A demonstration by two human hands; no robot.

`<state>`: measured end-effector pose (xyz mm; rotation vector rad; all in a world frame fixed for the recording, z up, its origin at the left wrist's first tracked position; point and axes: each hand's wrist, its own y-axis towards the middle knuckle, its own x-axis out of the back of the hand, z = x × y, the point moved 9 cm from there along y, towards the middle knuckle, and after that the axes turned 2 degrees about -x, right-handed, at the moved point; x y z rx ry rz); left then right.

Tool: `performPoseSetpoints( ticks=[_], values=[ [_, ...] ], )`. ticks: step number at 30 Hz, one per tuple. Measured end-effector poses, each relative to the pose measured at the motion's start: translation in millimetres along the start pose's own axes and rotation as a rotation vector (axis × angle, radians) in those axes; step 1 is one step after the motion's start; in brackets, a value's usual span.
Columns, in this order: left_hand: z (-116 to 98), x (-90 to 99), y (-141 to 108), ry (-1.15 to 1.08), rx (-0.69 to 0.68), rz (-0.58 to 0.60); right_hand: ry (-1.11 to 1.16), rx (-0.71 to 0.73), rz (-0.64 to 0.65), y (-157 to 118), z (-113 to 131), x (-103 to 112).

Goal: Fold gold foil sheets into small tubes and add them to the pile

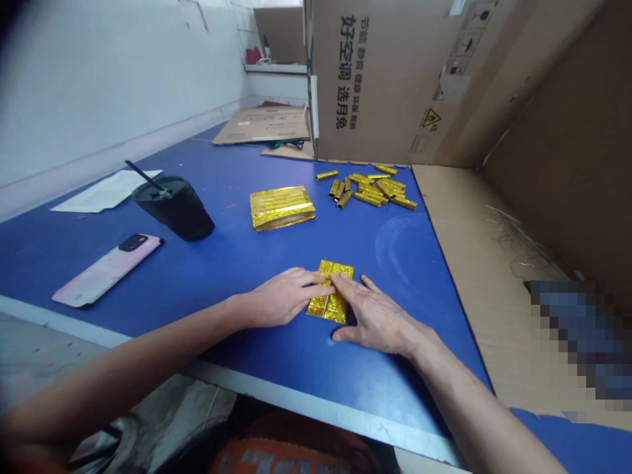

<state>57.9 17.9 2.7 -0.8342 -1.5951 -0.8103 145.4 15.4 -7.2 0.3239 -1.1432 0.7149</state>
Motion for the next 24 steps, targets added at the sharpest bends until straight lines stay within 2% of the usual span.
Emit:
performPoseSetpoints(
  ticks=[4, 7, 10, 15, 19, 24],
  values=[
    [-0.6, -1.9, -0.5, 0.033, -0.009, 0.005, 0.029, 0.007, -0.035, -0.5, 1.3, 3.0],
    [-0.4, -1.8, -0.9, 0.031, -0.015, -0.001, 0.013, 0.015, -0.015, -2.1, 5.0, 5.1],
    [1.0, -1.9, -1.8, 0.017, -0.012, -0.015, -0.051, 0.031, -0.009, -4.4, 11.2, 8.9],
    [3.8, -4.7, -1.9, 0.025, 0.004, 0.004, -0.164, 0.044, -0.078, -6.7, 22.5, 19.2],
    [2.3, -2.9, -2.0, 0.021, -0.003, 0.037, -0.219, 0.083, -0.08, -5.7, 30.6, 18.2],
    [-0.4, 0.9, -3.4, -0.062, -0.009, 0.047, -0.085, 0.077, -0.168, -2.6, 24.0, 25.1]
  ],
)
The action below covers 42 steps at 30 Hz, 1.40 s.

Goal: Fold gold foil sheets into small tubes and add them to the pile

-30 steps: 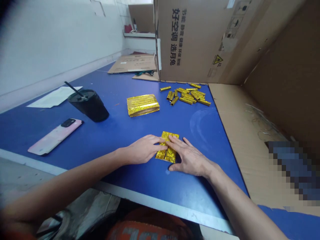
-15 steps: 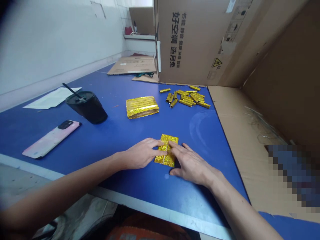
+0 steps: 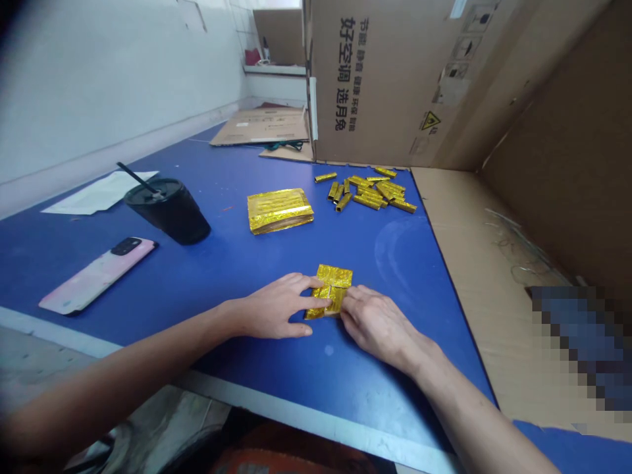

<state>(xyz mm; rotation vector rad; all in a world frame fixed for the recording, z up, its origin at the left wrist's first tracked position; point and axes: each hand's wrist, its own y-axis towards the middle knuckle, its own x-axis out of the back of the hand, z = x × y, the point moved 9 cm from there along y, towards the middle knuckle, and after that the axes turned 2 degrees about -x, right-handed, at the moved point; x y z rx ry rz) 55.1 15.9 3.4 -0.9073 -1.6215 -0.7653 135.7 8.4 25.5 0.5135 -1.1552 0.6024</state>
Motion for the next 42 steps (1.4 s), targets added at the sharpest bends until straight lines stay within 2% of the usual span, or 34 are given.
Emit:
performPoseSetpoints(
  ticks=[4, 8, 10, 12, 18, 21, 25, 30, 35, 42],
  values=[
    [4.7, 0.2, 2.6, -0.016, 0.063, -0.04, 0.193, -0.209, -0.097, 1.3, -25.8, 4.6],
    [11.1, -1.2, 6.6, -0.09, 0.149, -0.064, 0.378, -0.391, -0.116, -1.9, -48.3, -2.0],
    [13.4, -0.3, 7.3, -0.136, 0.181, -0.087, 0.444, -0.388, -0.078, -1.7, -50.4, -6.5],
    [15.5, 0.3, 7.0, -0.175, 0.209, -0.107, 0.47, -0.323, -0.02, -0.1, -45.1, -8.7],
    [19.7, -0.5, 5.9, -0.228, 0.25, -0.144, 0.284, -0.175, 0.081, 1.2, -23.3, -2.7],
    [21.3, -0.1, 6.7, -0.237, 0.258, -0.155, 0.315, -0.163, 0.069, 1.9, -22.8, -2.9],
    [23.8, -0.1, 7.9, -0.236, 0.284, -0.164, 0.469, -0.239, -0.01, 2.8, -36.5, -5.5],
    [26.7, -1.1, 9.2, -0.224, 0.309, -0.188, 0.533, -0.44, -0.078, 0.3, -56.2, -12.9],
    [31.5, -0.5, 10.2, -0.21, 0.361, -0.229, 0.469, -0.532, -0.12, 1.9, -64.0, -15.3],
    [32.5, 1.8, 9.8, -0.194, 0.405, -0.285, 0.386, -0.573, -0.147, 5.8, -64.0, -14.3]
  ],
)
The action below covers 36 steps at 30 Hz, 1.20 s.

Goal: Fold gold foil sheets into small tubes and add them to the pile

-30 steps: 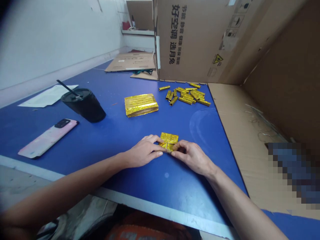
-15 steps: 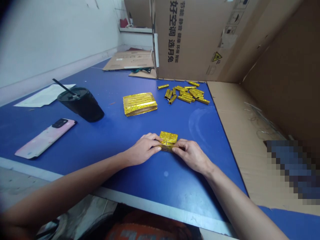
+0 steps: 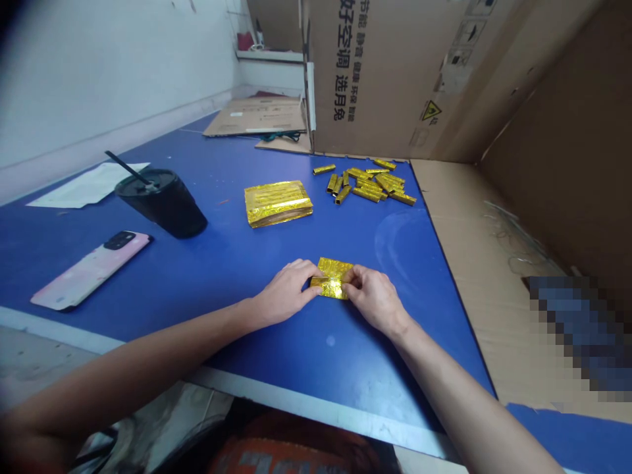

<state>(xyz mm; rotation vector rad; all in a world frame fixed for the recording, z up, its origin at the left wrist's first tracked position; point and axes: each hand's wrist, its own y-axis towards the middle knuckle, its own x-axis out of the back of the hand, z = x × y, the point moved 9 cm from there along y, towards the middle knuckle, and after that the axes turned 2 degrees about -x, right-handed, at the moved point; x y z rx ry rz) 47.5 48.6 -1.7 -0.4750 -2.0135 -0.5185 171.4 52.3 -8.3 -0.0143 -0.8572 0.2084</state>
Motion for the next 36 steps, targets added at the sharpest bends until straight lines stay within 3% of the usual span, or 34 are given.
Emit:
performPoseSetpoints(
  ticks=[11, 20, 36],
  values=[
    [-1.1, 0.6, -1.5, 0.068, -0.016, -0.035, -0.043, -0.029, 0.009, 2.0, 2.8, -2.0],
    [-16.1, -2.0, -3.6, 0.159, -0.183, 0.043, -0.01, -0.085, 0.034, 3.9, 4.7, -3.8],
    [-22.3, -11.4, -16.3, 0.341, -0.322, 0.101, -0.042, -0.087, 0.04, 4.0, 9.0, -3.3]
  ],
)
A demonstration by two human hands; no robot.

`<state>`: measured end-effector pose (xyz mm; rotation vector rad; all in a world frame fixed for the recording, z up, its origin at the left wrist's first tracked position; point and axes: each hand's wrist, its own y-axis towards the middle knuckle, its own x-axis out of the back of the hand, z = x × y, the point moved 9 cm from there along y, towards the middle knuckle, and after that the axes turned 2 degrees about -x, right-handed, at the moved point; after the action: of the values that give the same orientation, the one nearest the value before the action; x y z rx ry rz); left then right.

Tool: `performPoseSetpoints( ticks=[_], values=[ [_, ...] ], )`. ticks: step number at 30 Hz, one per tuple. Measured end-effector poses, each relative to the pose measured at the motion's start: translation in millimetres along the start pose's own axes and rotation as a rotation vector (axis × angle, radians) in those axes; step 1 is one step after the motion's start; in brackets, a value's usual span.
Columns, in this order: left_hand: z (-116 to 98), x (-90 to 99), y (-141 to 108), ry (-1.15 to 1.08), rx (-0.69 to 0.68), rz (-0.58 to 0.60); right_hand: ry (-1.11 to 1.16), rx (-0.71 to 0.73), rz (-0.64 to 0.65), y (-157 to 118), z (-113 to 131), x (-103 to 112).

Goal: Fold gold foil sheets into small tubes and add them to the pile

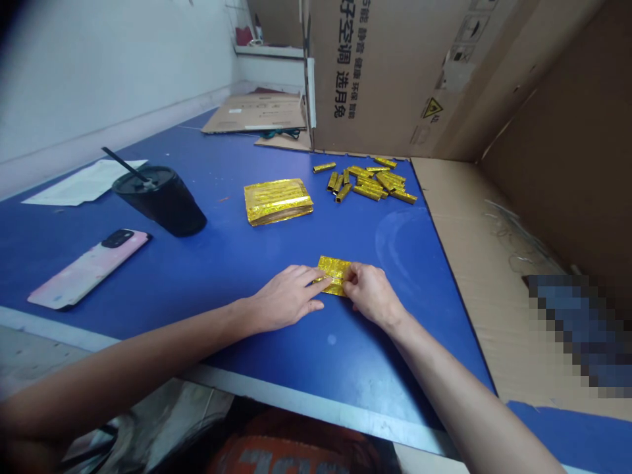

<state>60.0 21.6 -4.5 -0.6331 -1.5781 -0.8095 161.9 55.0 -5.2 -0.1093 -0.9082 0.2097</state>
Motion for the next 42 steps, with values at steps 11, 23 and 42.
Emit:
performPoseSetpoints(
  ticks=[11, 23, 42],
  values=[
    [-5.5, -4.7, -11.1, 0.025, -0.105, 0.063, -0.083, 0.029, -0.002, 0.0, 1.3, -1.6],
    [-5.3, -4.6, -9.2, 0.003, -0.12, 0.06, -0.286, 0.039, -0.062, -4.3, 2.4, -0.8],
    [-6.2, -3.8, -13.3, -0.05, -0.1, 0.062, -0.664, 0.43, 0.048, -33.4, 7.7, -42.3]
  ],
)
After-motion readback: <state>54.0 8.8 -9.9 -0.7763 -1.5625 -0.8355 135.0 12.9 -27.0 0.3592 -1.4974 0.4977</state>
